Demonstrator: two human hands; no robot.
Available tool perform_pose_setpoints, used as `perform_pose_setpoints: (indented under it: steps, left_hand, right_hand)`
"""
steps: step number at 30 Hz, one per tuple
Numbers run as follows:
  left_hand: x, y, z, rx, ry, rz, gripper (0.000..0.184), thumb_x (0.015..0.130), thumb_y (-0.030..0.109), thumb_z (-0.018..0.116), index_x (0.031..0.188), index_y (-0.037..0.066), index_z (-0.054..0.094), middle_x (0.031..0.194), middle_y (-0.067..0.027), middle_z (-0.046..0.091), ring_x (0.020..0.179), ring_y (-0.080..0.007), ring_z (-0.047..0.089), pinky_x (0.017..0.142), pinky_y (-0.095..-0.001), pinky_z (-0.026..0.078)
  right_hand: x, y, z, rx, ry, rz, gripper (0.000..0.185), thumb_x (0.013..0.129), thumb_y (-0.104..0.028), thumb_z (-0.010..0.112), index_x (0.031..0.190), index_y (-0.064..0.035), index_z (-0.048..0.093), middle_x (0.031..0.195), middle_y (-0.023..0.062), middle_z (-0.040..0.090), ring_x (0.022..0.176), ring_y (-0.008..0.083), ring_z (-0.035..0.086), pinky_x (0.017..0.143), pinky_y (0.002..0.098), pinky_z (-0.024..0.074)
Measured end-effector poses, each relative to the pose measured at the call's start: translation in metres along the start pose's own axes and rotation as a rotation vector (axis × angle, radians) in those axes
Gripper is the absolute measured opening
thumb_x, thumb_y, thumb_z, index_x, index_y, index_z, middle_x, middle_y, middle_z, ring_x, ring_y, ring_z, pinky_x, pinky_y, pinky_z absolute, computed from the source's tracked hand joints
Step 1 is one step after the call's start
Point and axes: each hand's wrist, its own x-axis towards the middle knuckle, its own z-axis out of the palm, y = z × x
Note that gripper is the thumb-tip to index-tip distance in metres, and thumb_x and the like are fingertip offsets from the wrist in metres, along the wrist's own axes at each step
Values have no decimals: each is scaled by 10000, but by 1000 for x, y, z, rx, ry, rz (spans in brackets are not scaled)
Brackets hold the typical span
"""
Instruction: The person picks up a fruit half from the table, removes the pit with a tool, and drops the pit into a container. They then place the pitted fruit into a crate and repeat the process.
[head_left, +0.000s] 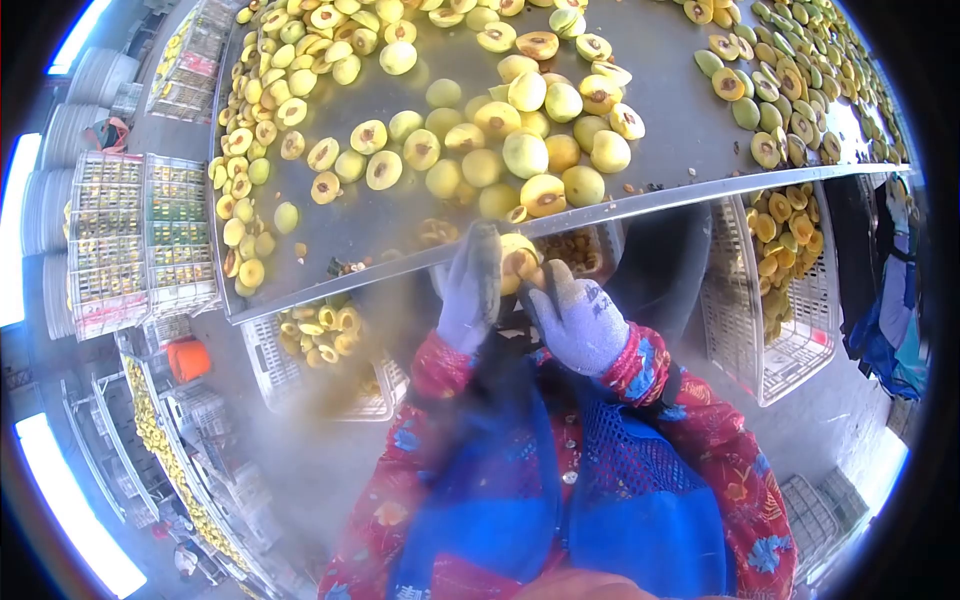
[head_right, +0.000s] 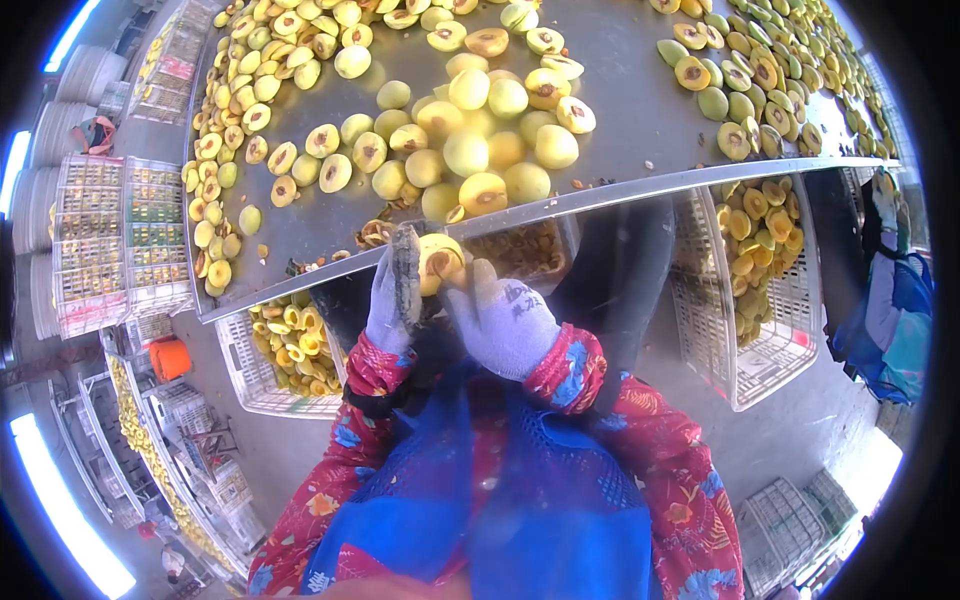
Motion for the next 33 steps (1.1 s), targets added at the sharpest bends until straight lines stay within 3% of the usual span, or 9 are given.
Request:
perform_pose_setpoints:
  steps: [4,7,9,12,15,18,26,30,33]
  left_hand:
    - [0,-14,3,751,166,637,263,973,149,504,1145,-45,551,941,-162,617,800,-280,597,737,-336,497]
    - [-10,-3,12,325,158,279,253,953,112,523,1153,-40,555,943,-150,614,835,-271,595,737,-341,495]
    - [-15,-11,7,647,199,463,321,940,98,548,1228,-42,519,1091,-161,595,969,-274,584,807,-372,498]
    - [-17,-2,5,800,60,387,395,916,111,594,1269,-39,499,1174,-185,584,1038,-303,576,837,-398,498]
    - [-8,-7,5,160,-26,24,313,907,137,578,1182,-12,555,1035,-192,601,899,-348,587,768,-413,484]
    - [-8,-2,11,638,60,511,196,928,98,510,1067,6,612,816,-135,640,720,-309,607,653,-395,482]
    - [-13,-5,18,-47,-24,35,195,922,133,498,1013,9,617,879,-130,676,783,-278,651,707,-352,504]
    - [-17,-9,3,268,69,147,363,957,336,514,1078,9,616,944,-108,662,823,-211,629,734,-340,501]
    - [-20,4,-41,604,468,221,365,944,318,514,1137,19,595,976,-158,659,897,-291,635,778,-397,506]
  right_hand:
    - [2,15,11,-78,86,-380,223,924,-213,573,947,-7,491,619,177,566,480,342,550,453,430,434]
    - [10,12,2,302,-41,-198,253,957,-270,543,911,-22,526,583,90,518,415,219,473,400,333,393]
    - [6,-12,-24,1297,-420,762,309,978,-313,519,897,-16,550,559,45,477,388,144,411,369,263,355]
    - [5,-7,-18,1046,-397,603,333,988,-363,495,882,-53,552,554,4,468,386,74,397,341,203,299]
    - [2,4,-9,922,-372,480,318,987,-360,497,890,-62,553,556,-2,467,387,72,398,344,207,305]
    - [-2,13,-6,864,-406,337,257,1004,-288,455,971,-57,561,606,24,524,436,121,483,383,236,351]
    - [-3,36,3,2090,-913,822,395,1011,-433,385,965,-94,584,532,0,458,365,96,407,365,229,342]
    - [-1,47,16,2206,-1069,651,438,1010,-433,381,1010,-39,570,524,1,475,359,92,411,366,250,348]
    - [-4,28,-10,2201,-604,747,458,1012,-428,376,1003,-11,566,534,14,499,351,97,423,369,250,350]
